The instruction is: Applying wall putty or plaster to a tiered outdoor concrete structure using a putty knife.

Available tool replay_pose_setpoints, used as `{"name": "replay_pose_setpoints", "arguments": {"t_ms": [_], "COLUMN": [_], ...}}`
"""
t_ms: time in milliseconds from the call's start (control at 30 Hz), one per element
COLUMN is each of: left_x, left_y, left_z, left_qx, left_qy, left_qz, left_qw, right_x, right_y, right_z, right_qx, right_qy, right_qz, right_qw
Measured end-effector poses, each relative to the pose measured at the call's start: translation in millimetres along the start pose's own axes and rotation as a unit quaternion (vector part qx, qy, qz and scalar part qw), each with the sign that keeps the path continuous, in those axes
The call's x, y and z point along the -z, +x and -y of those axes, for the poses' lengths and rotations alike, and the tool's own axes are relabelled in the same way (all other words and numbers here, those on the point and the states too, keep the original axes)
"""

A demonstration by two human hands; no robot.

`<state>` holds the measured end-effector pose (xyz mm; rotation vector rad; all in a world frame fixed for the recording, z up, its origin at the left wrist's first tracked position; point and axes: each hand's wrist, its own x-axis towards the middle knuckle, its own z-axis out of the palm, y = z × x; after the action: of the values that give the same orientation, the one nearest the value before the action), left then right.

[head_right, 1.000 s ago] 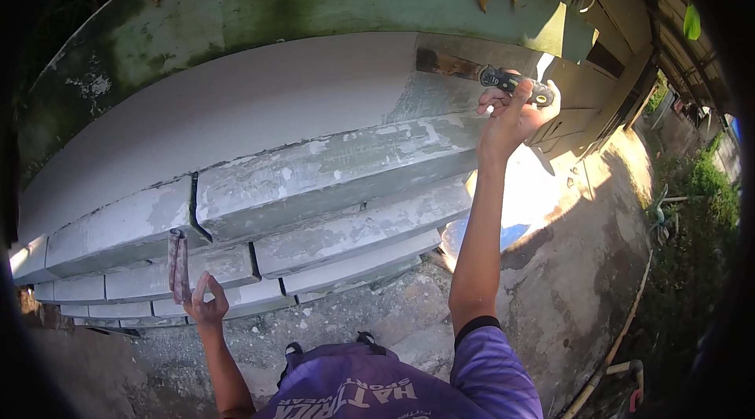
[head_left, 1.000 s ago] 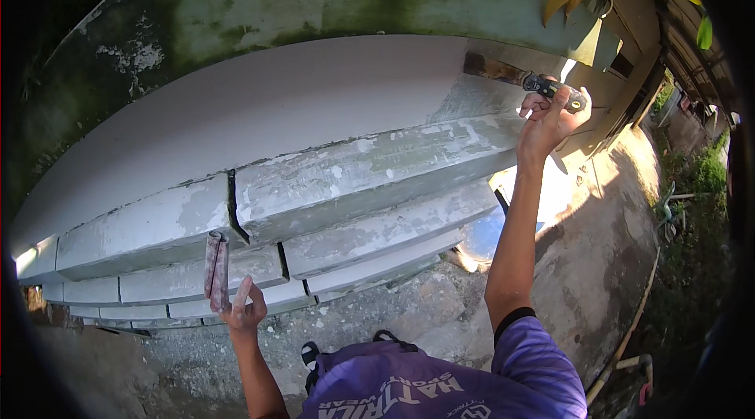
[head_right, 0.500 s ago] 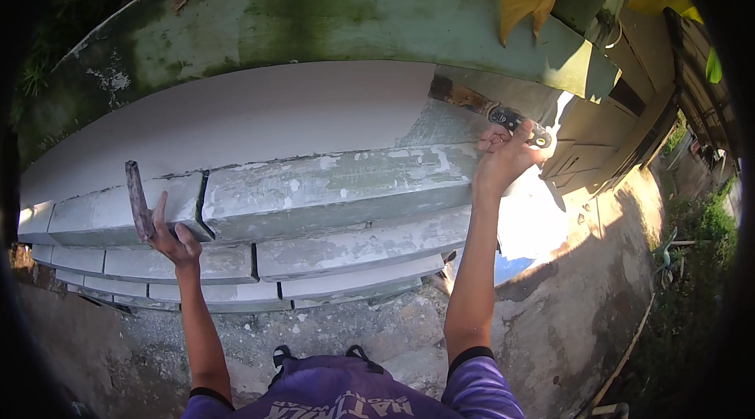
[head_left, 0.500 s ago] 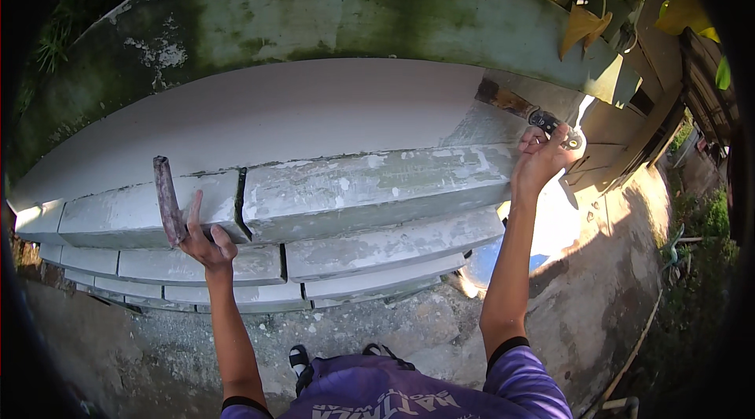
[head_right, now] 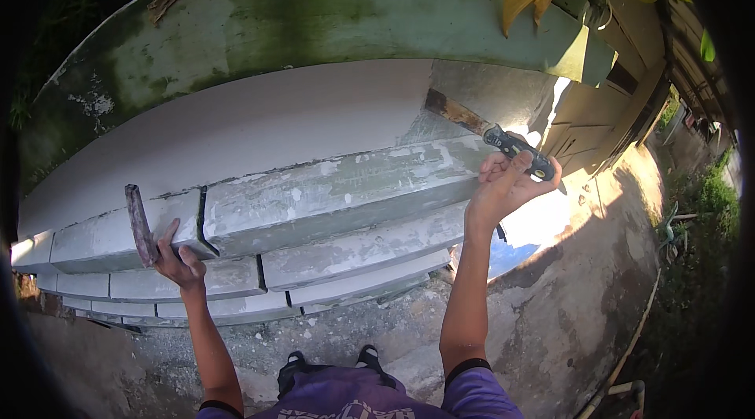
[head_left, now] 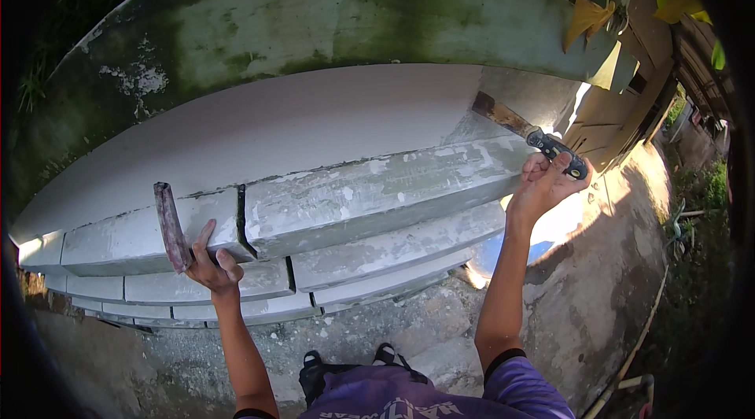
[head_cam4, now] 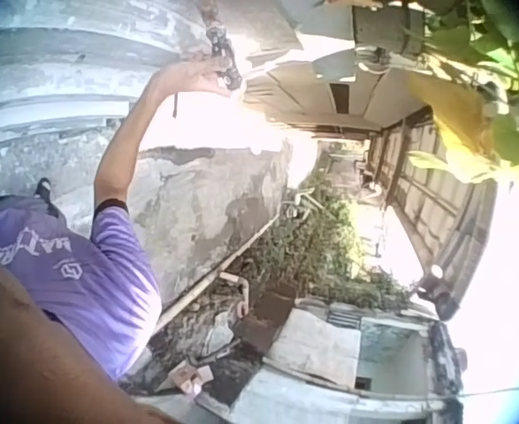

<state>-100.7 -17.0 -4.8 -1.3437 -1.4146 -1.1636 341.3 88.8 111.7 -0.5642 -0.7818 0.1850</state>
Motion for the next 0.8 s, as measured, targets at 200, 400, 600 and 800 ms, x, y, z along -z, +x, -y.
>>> {"name": "replay_pose_setpoints", "arguments": {"t_ms": [200,400,600,800], "left_x": [4.6,4.2,4.5,24.5], "left_y": [2.3,4.2,8.2,14.3], "left_z": [-6.8,-3.9,-10.8,-13.7], "left_qx": [0.032,0.003,0.000,0.014], "left_qy": [-0.046,-0.125,-0.079,-0.189], "left_qz": [0.022,0.030,0.043,0.096], "left_qw": [0.998,0.992,0.996,0.977], "right_x": [99.3,236.3,259.7,292.5], "right_y": [-66.6,-202.7,-282.5,-350.2], "right_z": [12.5,23.2,78.7,104.1], "right_qx": [-0.062,-0.195,-0.201,-0.252], "right_qy": [0.080,0.051,-0.087,-0.040], "right_qz": [-0.171,-0.329,-0.388,-0.450], "right_qw": [0.980,0.923,0.895,0.856]}}
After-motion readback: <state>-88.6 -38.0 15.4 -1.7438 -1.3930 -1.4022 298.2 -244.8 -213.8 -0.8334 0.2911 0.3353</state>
